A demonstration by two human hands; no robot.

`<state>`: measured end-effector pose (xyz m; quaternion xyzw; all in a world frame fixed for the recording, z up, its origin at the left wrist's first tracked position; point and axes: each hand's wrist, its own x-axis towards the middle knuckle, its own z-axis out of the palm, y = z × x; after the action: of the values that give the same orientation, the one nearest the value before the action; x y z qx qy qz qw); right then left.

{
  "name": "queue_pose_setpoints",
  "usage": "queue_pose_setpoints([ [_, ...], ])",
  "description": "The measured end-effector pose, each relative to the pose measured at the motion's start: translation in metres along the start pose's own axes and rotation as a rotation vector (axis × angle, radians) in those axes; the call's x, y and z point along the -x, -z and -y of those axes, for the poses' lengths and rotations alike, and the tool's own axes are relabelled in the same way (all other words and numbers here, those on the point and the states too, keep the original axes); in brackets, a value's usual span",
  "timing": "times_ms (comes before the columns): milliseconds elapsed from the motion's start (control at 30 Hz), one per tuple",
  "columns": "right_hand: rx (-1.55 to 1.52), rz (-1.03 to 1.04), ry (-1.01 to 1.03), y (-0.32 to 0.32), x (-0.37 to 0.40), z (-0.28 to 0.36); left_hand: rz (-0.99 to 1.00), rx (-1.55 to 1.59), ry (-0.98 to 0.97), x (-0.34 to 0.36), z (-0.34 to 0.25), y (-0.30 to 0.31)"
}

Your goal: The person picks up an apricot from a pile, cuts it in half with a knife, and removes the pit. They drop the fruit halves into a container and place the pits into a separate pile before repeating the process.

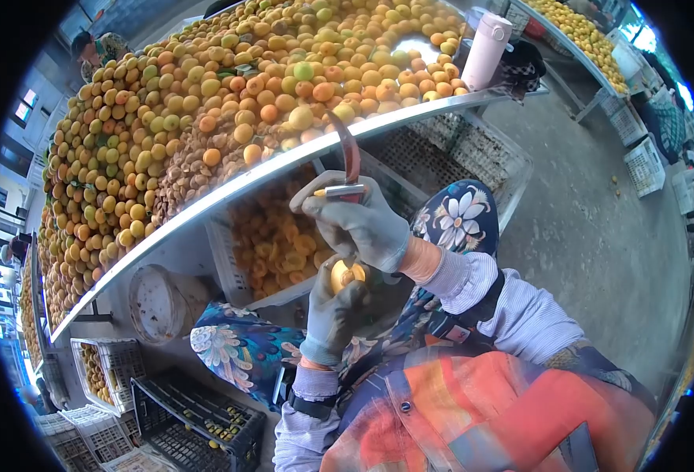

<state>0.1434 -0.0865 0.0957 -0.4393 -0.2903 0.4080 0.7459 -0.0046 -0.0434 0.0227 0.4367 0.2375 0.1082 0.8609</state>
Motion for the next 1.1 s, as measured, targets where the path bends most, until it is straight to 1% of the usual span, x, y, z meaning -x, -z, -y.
queue_pose_setpoints([
  [33, -0.027, 0.060, 0.017, 0.001, 0.000, -0.001, 0.007, -0.001, 0.000, 0.001, 0.002, 0.001],
  [67, -0.028, 0.058, 0.018, 0.000, 0.001, 0.001, 0.015, -0.002, -0.002, 0.000, 0.003, 0.002],
  [133, 0.041, 0.059, -0.108, -0.003, 0.003, 0.005, 0.045, -0.062, -0.017, -0.005, 0.008, 0.008],
  [167, 0.040, 0.057, -0.107, -0.001, 0.002, 0.001, 0.075, -0.120, -0.031, -0.007, 0.010, 0.010],
  [200, 0.013, 0.045, -0.041, 0.004, -0.001, -0.006, 0.076, -0.120, -0.029, -0.007, 0.012, 0.009],
  [233, -0.014, 0.032, 0.023, 0.006, -0.002, -0.009, 0.029, -0.111, -0.032, -0.006, 0.010, 0.004],
  [267, -0.015, 0.031, 0.023, 0.007, -0.003, -0.011, -0.019, -0.102, -0.035, -0.005, 0.009, 0.001],
  [300, -0.084, -0.023, -0.080, 0.008, -0.004, -0.010, -0.020, -0.103, -0.034, -0.005, 0.010, 0.002],
  [333, -0.154, -0.078, -0.184, 0.010, -0.005, -0.011, -0.005, -0.187, -0.053, -0.004, 0.013, 0.004],
  [367, -0.246, -0.062, -0.224, 0.018, -0.007, -0.018, 0.013, -0.271, -0.071, -0.003, 0.013, 0.004],
  [400, -0.247, -0.066, -0.224, 0.023, -0.007, -0.023, 0.015, -0.271, -0.068, -0.004, 0.013, 0.004],
  [467, -0.383, -0.240, -0.217, 0.026, -0.007, -0.024, 0.005, -0.293, -0.038, -0.004, 0.007, 0.000],
  [500, -0.310, -0.286, -0.175, 0.022, -0.002, -0.026, 0.004, -0.292, -0.039, -0.004, 0.008, -0.002],
  [533, -0.312, -0.284, -0.173, 0.019, 0.000, -0.025, -0.028, -0.349, -0.082, -0.005, 0.012, -0.005],
  [567, -0.252, -0.227, -0.146, 0.017, 0.003, -0.025, -0.058, -0.407, -0.120, -0.005, 0.017, -0.006],
  [600, -0.191, -0.175, -0.121, 0.017, 0.008, -0.026, -0.053, -0.408, -0.111, -0.008, 0.030, 0.003],
  [633, 0.008, -0.065, 0.102, 0.020, 0.008, -0.038, -0.021, -0.523, -0.262, -0.015, 0.048, 0.016],
  [667, 0.034, -0.056, -0.093, 0.011, 0.011, -0.027, 0.013, -0.638, -0.416, -0.019, 0.052, 0.019],
  [700, -0.039, -0.030, -0.113, 0.010, 0.008, -0.033, 0.017, -0.640, -0.414, -0.017, 0.056, 0.020],
  [733, -0.111, -0.004, -0.132, 0.009, 0.005, -0.037, 0.017, -0.622, -0.395, -0.014, 0.051, 0.014],
  [767, -0.112, -0.006, -0.128, 0.014, 0.003, -0.035, 0.017, -0.603, -0.376, -0.011, 0.045, 0.008],
  [800, -0.145, -0.025, -0.281, 0.023, -0.001, -0.028, 0.017, -0.604, -0.378, -0.009, 0.040, 0.004],
  [833, -0.178, -0.042, -0.436, 0.029, -0.003, -0.024, 0.035, -0.536, -0.273, -0.007, 0.035, 0.000],
  [867, -0.179, -0.040, -0.436, 0.032, -0.003, -0.024, 0.054, -0.468, -0.167, -0.005, 0.030, -0.004],
  [900, -0.246, -0.054, -0.483, 0.037, -0.003, -0.028, 0.055, -0.469, -0.167, -0.003, 0.023, -0.009],
  [933, -0.313, -0.069, -0.531, 0.043, -0.004, -0.033, 0.035, -0.405, -0.049, -0.001, 0.016, -0.013],
  [967, -0.364, -0.147, -0.549, 0.049, -0.006, -0.044, 0.016, -0.340, 0.074, 0.000, 0.013, -0.016],
  [1000, -0.368, -0.151, -0.550, 0.056, -0.005, -0.051, 0.016, -0.342, 0.080, 0.001, 0.012, -0.018],
  [1100, -0.534, -0.209, -0.585, 0.064, -0.004, -0.050, 0.029, -0.274, 0.102, -0.001, 0.010, -0.021],
])
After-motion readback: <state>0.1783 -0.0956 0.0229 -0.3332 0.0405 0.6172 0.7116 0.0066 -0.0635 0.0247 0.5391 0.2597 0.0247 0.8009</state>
